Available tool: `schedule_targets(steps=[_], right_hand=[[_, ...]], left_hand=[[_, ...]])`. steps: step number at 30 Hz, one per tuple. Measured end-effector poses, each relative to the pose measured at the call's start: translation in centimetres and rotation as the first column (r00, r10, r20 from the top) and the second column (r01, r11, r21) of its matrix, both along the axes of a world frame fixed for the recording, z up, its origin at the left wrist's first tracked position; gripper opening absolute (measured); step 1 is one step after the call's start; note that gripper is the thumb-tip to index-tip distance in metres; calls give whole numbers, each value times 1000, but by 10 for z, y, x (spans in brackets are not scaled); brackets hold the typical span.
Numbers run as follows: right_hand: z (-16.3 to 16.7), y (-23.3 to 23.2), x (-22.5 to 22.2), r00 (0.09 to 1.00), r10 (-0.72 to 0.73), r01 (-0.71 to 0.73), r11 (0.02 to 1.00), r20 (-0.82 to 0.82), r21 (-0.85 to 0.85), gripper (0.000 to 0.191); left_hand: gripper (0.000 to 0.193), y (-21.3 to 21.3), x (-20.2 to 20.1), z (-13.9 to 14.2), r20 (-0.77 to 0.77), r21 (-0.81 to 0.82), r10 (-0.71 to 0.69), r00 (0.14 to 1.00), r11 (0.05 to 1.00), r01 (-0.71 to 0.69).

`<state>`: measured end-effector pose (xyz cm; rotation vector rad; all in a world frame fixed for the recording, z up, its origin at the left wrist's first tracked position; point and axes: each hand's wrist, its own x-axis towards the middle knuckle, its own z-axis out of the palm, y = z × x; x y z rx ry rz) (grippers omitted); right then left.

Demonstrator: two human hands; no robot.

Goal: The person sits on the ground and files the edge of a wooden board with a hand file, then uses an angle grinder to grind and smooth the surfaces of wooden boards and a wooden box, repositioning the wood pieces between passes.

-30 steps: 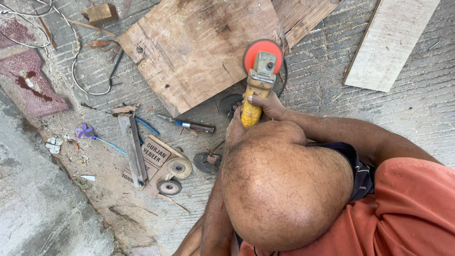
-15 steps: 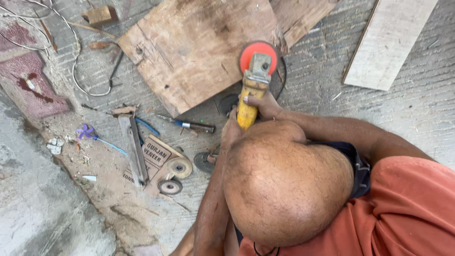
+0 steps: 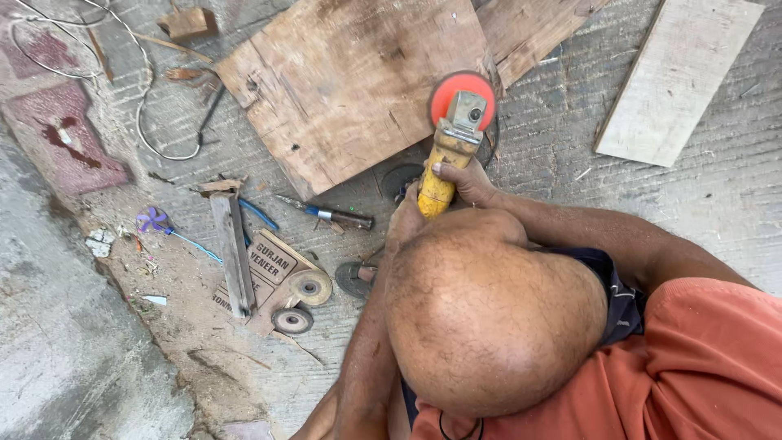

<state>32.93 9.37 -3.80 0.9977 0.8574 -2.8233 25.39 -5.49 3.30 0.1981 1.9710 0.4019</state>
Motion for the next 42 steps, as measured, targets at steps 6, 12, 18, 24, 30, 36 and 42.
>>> schedule_targets(steps=[6, 12, 18, 24, 30, 36, 42], right_hand=[[-1, -4, -2, 999, -25, 24, 999, 31, 28, 46], [-8, -10, -4, 998, -59, 61, 996, 36, -71, 46], [-3, -4, 0, 999, -8, 11, 995, 31, -103, 45], [14, -2, -1, 999, -32, 33, 996, 12, -88, 46], [16, -4, -13, 998, 14, -7, 993, 57, -117, 43], [15, 10, -5, 998, -36, 39, 998, 57, -42, 42], [-2, 28, -73, 989, -138, 140, 989, -58, 40, 45]], left_hand=[[116, 4, -5, 5, -26, -9, -27, 999, 1000, 26], [116, 7, -9, 24, 12, -44, -4, 1000, 999, 4], [109, 3, -9, 7, -21, 11, -14, 1000, 1000, 14], [111, 0, -4, -10, 7, -28, -56, 998, 998, 56], [106, 0, -7, 1, 3, -58, 3, 1000, 998, -3], [104, 22, -10, 6, -12, -53, -73, 997, 996, 73], [100, 46, -60, 16, -115, 77, -46, 992, 996, 55]])
